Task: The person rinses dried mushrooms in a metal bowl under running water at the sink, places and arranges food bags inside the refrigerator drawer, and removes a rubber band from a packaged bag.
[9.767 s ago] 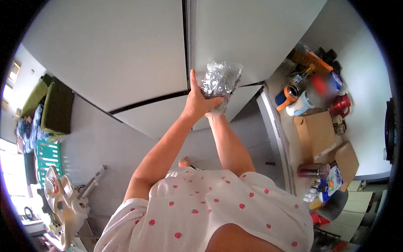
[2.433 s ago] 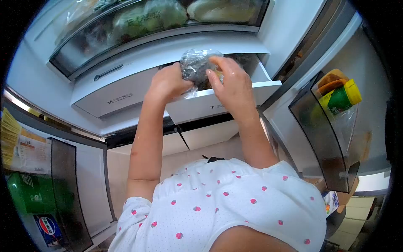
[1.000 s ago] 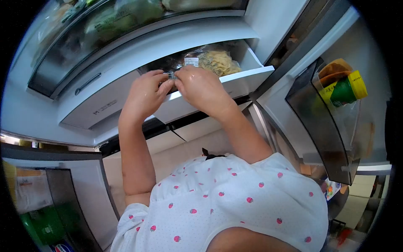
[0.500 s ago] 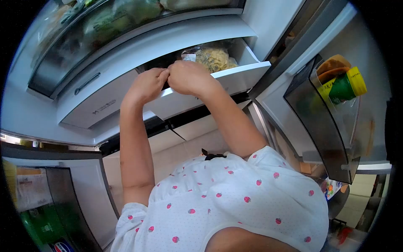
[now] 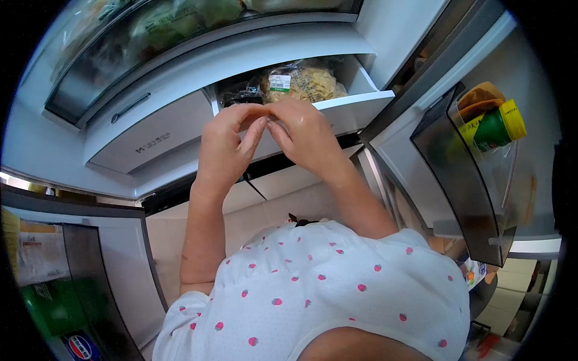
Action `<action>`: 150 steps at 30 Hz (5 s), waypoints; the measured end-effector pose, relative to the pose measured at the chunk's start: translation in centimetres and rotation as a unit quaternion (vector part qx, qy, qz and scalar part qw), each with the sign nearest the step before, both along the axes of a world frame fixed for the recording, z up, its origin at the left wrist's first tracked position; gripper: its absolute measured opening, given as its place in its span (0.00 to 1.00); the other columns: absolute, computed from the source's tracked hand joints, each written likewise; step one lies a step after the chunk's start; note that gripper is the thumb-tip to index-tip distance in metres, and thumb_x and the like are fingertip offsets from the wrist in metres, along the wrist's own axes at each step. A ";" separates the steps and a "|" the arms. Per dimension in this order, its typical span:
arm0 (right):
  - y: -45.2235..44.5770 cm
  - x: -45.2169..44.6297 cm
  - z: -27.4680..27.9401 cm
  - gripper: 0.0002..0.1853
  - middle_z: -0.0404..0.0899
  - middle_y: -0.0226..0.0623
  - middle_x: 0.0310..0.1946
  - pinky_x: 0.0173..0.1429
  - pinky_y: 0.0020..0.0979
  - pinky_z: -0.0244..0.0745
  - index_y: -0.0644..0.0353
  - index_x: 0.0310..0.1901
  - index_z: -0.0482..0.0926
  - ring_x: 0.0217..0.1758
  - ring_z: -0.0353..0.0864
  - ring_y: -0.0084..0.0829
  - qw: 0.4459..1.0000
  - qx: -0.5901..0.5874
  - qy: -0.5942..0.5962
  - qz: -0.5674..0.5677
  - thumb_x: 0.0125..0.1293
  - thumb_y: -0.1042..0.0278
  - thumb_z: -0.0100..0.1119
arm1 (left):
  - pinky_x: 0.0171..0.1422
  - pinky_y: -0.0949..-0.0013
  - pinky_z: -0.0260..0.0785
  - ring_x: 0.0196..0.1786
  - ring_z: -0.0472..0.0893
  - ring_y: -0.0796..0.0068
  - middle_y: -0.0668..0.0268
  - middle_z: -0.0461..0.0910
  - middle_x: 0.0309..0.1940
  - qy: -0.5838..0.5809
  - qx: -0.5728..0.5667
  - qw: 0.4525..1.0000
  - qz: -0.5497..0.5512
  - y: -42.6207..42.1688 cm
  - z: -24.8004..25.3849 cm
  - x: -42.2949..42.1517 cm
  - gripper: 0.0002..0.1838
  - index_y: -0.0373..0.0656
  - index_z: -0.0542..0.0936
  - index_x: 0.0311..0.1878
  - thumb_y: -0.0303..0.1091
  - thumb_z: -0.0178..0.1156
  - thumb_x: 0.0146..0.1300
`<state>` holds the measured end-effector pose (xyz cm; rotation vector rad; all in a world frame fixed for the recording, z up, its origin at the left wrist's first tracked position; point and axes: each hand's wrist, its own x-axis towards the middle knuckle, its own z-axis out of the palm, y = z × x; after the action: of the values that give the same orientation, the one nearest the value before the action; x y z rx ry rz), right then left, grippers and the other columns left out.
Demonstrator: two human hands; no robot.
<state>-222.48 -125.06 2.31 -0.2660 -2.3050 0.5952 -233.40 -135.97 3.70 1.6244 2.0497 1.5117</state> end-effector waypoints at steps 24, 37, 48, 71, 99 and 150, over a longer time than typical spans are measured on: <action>5.2 4.3 2.6 0.10 0.78 0.43 0.31 0.38 0.36 0.69 0.62 0.34 0.79 0.34 0.76 0.41 0.956 0.014 -0.266 -0.126 0.49 0.69 0.58 | 0.54 0.64 0.66 0.52 0.75 0.55 0.52 0.75 0.50 0.081 -0.323 0.940 -0.077 1.5 0.2 -2.6 0.20 0.39 0.74 0.51 0.43 0.50 0.62; 2.5 4.2 2.2 0.09 0.76 0.46 0.25 0.34 0.34 0.70 0.63 0.33 0.77 0.28 0.77 0.42 0.985 -0.048 -0.160 -0.031 0.52 0.67 0.58 | 0.56 0.63 0.63 0.54 0.71 0.55 0.52 0.71 0.53 0.172 -0.138 0.973 -0.074 3.9 0.5 -0.8 0.30 0.44 0.66 0.60 0.36 0.62 0.53; 4.1 1.6 1.2 0.14 0.76 0.45 0.40 0.50 0.39 0.69 0.62 0.40 0.76 0.46 0.73 0.47 0.994 0.065 -0.063 -0.066 0.48 0.74 0.60 | 0.51 0.64 0.65 0.46 0.74 0.59 0.56 0.76 0.43 0.060 -0.242 0.968 -0.032 3.2 1.8 -0.6 0.16 0.38 0.76 0.44 0.30 0.61 0.50; 3.6 1.6 1.5 0.07 0.71 0.39 0.32 0.44 0.38 0.68 0.60 0.32 0.75 0.41 0.72 0.43 0.993 0.028 -0.092 -0.069 0.48 0.77 0.58 | 0.41 0.62 0.64 0.34 0.73 0.59 0.60 0.74 0.25 0.170 -0.123 0.978 -0.016 3.7 0.7 -1.0 0.12 0.40 0.75 0.29 0.31 0.67 0.40; 3.6 1.1 1.8 0.11 0.70 0.40 0.29 0.39 0.38 0.69 0.60 0.29 0.74 0.37 0.72 0.42 0.993 0.046 -0.087 -0.060 0.43 0.69 0.65 | 0.39 0.62 0.65 0.31 0.73 0.59 0.59 0.74 0.24 0.147 -0.096 0.984 0.008 3.9 0.8 -0.7 0.10 0.39 0.75 0.30 0.27 0.62 0.40; -1.4 5.4 4.4 0.09 0.79 0.40 0.33 0.31 0.32 0.71 0.60 0.37 0.79 0.27 0.78 0.40 0.977 0.059 -0.149 -0.143 0.51 0.74 0.56 | 0.47 0.74 0.67 0.44 0.75 0.73 0.62 0.77 0.42 -0.047 0.210 0.975 0.053 -2.1 -0.1 2.5 0.05 0.40 0.81 0.37 0.27 0.57 0.59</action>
<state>-217.13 -126.45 6.71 -0.6561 -2.5131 0.2869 -230.93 -138.08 3.63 1.5464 1.8839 2.1328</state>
